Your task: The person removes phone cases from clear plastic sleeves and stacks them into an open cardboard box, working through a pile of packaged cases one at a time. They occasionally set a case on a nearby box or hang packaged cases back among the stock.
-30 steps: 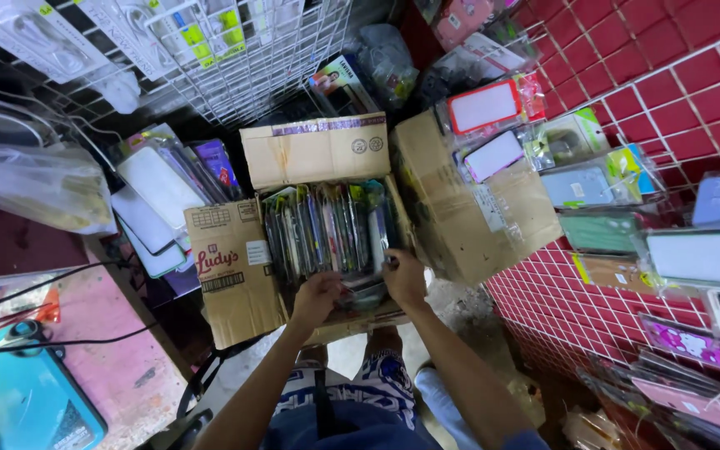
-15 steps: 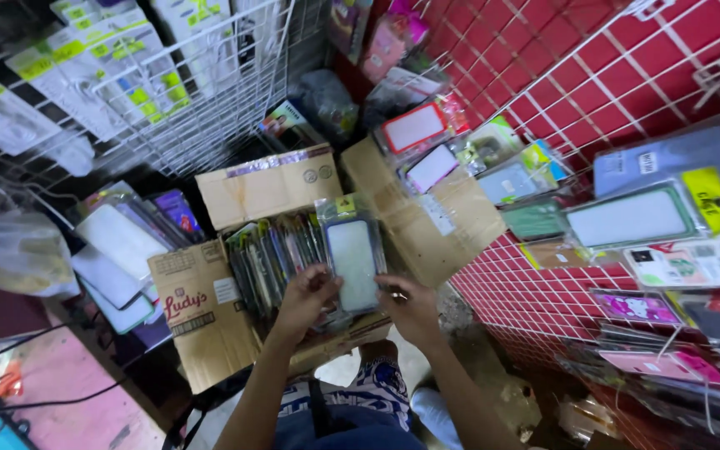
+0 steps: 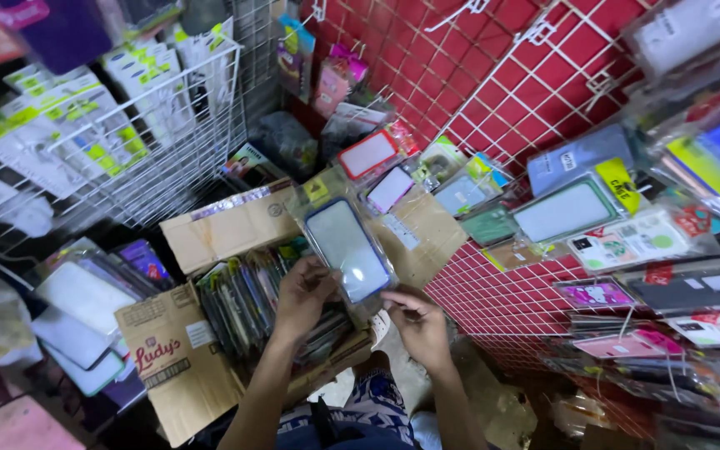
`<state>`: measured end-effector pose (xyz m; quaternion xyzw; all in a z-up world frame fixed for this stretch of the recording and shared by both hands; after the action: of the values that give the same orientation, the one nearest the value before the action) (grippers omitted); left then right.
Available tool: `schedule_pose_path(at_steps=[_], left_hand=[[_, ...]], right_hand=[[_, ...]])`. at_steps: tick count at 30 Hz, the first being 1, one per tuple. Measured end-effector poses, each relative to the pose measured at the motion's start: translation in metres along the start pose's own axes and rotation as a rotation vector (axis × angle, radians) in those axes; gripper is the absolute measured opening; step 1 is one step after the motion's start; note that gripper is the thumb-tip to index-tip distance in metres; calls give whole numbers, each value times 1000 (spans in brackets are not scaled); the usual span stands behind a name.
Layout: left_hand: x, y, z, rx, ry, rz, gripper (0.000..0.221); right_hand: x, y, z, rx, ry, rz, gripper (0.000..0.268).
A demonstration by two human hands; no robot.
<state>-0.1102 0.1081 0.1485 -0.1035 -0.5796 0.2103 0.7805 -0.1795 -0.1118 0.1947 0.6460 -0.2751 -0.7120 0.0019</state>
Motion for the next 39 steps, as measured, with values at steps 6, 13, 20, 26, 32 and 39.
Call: schedule_pose_path(at_steps=[6, 13, 20, 26, 32, 39], left_hand=[[2, -24, 11, -56, 38, 41, 28], [2, -22, 11, -46, 25, 11, 23], [-5, -15, 12, 14, 9, -12, 18], [-13, -1, 14, 89, 102, 7, 13], [-27, 15, 9, 128, 106, 13, 9], [-4, 16, 13, 141, 32, 61, 5]], right_hand=[[9, 10, -9, 138, 38, -30, 19], [41, -5, -9, 126, -220, -267, 25], [41, -8, -9, 139, -212, -328, 21], [28, -7, -13, 117, -259, -272, 22], [29, -9, -15, 82, -206, -276, 20], [17, -15, -11, 34, -225, -281, 17]])
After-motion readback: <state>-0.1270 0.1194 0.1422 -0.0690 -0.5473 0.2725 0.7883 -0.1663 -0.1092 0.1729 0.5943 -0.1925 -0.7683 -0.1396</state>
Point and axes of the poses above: each hand's wrist, its own z-axis away from the middle knuckle, its own y-axis out of the back of the hand, x = y × z, the point moved 8 cm from there along -z, towards the middle knuckle, and after that the axes turned 14 degrees about x, right-handed, at the moved point
